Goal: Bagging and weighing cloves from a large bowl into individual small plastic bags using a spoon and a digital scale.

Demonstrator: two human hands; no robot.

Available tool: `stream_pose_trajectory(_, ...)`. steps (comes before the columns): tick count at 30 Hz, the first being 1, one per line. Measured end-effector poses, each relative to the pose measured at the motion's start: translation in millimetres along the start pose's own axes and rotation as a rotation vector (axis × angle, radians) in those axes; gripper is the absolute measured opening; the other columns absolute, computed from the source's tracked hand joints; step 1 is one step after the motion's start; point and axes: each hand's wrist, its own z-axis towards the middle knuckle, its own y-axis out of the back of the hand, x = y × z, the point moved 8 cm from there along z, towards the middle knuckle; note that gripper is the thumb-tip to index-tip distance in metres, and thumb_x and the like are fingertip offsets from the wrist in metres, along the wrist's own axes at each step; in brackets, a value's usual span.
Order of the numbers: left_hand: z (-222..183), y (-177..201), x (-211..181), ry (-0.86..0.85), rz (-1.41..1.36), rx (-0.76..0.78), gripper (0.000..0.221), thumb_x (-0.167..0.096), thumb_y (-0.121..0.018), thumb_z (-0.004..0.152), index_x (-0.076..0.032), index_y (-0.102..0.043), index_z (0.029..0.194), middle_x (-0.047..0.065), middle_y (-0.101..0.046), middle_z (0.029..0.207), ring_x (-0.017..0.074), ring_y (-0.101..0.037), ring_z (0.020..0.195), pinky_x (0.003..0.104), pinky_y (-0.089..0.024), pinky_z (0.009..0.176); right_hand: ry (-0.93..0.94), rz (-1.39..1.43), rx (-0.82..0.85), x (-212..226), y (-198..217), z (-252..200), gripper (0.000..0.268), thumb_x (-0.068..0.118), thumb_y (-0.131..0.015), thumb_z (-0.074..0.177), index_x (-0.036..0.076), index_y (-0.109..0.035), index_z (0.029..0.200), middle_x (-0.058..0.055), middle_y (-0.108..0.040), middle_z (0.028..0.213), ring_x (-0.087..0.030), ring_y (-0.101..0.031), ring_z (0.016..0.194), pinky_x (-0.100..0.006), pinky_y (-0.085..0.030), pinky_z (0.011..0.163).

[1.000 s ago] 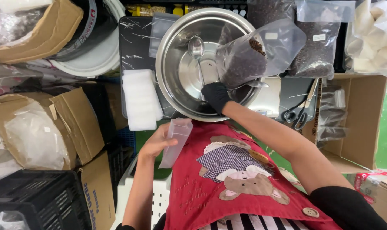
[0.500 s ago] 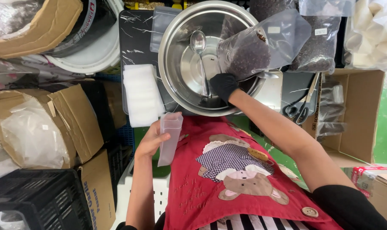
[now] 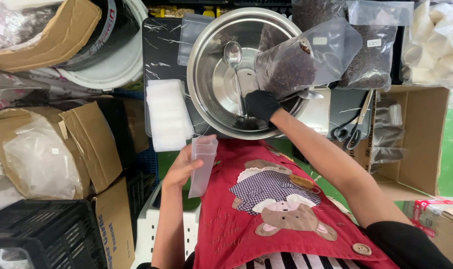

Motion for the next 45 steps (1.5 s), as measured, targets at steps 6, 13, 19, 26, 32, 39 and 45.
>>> stream_pose_trajectory(6,4,2,3,0.011,-0.001,-0.008,0.094,-0.052,-0.091,0.073,0.001,-0.063,0.144,0.016,-0.073,0.132,0.0191,-0.066,0.119,0.042,-0.055,0.104,-0.207,-0.187,0.018,-23,-66,24,0.033,0.041,-0.069,0.088,0.016,-0.067,0.066,-0.006,-0.066,0.057,-0.034,-0.076,0.066,-0.044,-0.053,0.049)
stream_pose_trajectory(13,9,-3,-2,0.007,-0.003,-0.012,0.091,-0.051,-0.090,0.074,0.001,-0.063,0.144,0.016,-0.074,0.132,0.0188,-0.067,0.118,0.042,-0.055,0.103,-0.206,-0.229,-0.063,3,-51,26,0.029,0.035,-0.070,0.085,0.016,-0.066,0.063,-0.009,-0.062,0.051,-0.033,-0.073,0.055,-0.040,-0.049,0.040)
stream_pose_trajectory(19,20,-9,-14,0.018,-0.001,-0.017,0.086,-0.045,-0.091,0.075,0.000,-0.064,0.143,0.015,-0.074,0.129,0.0200,-0.068,0.116,0.041,-0.055,0.104,-0.188,-0.261,-0.148,19,-30,27,0.012,0.017,-0.070,0.075,0.010,-0.069,0.065,-0.014,-0.064,0.054,-0.036,-0.069,0.052,-0.045,-0.045,0.036)
stream_pose_trajectory(26,26,-6,-12,0.004,-0.011,-0.023,0.083,-0.043,-0.092,0.075,0.000,-0.066,0.142,0.015,-0.075,0.128,0.0204,-0.068,0.116,0.041,-0.055,0.103,-0.122,-0.146,-0.157,46,14,13,0.017,0.012,-0.066,0.079,0.006,-0.069,0.063,-0.021,-0.066,0.056,-0.046,-0.070,0.058,-0.051,-0.048,0.040)
stream_pose_trajectory(32,27,-6,-13,0.003,-0.033,-0.024,0.082,-0.042,-0.091,0.076,0.000,-0.065,0.142,0.016,-0.075,0.130,0.0199,-0.068,0.117,0.041,-0.054,0.104,-0.223,-0.783,-0.482,17,12,54,0.018,0.009,-0.064,0.087,0.011,-0.062,0.070,-0.015,-0.057,0.055,-0.040,-0.065,0.053,-0.054,-0.048,0.036)
stream_pose_trajectory(39,36,-7,-10,0.019,-0.017,-0.003,0.085,-0.044,-0.092,0.075,0.000,-0.064,0.143,0.014,-0.074,0.130,0.0191,-0.067,0.118,0.041,-0.053,0.106,-0.343,-1.042,-0.445,16,45,117,0.019,0.004,-0.065,0.076,0.021,-0.056,0.073,0.000,-0.047,0.057,-0.026,-0.060,0.051,-0.049,-0.040,0.031)
stream_pose_trajectory(45,37,5,-5,0.020,-0.016,0.003,0.088,-0.042,-0.094,0.072,0.001,-0.064,0.143,0.014,-0.074,0.131,0.0185,-0.066,0.118,0.041,-0.053,0.106,-0.366,-0.702,-0.347,25,74,113,0.018,0.012,-0.078,0.074,0.017,-0.061,0.077,0.002,-0.054,0.061,-0.021,-0.067,0.060,-0.045,-0.047,0.037)
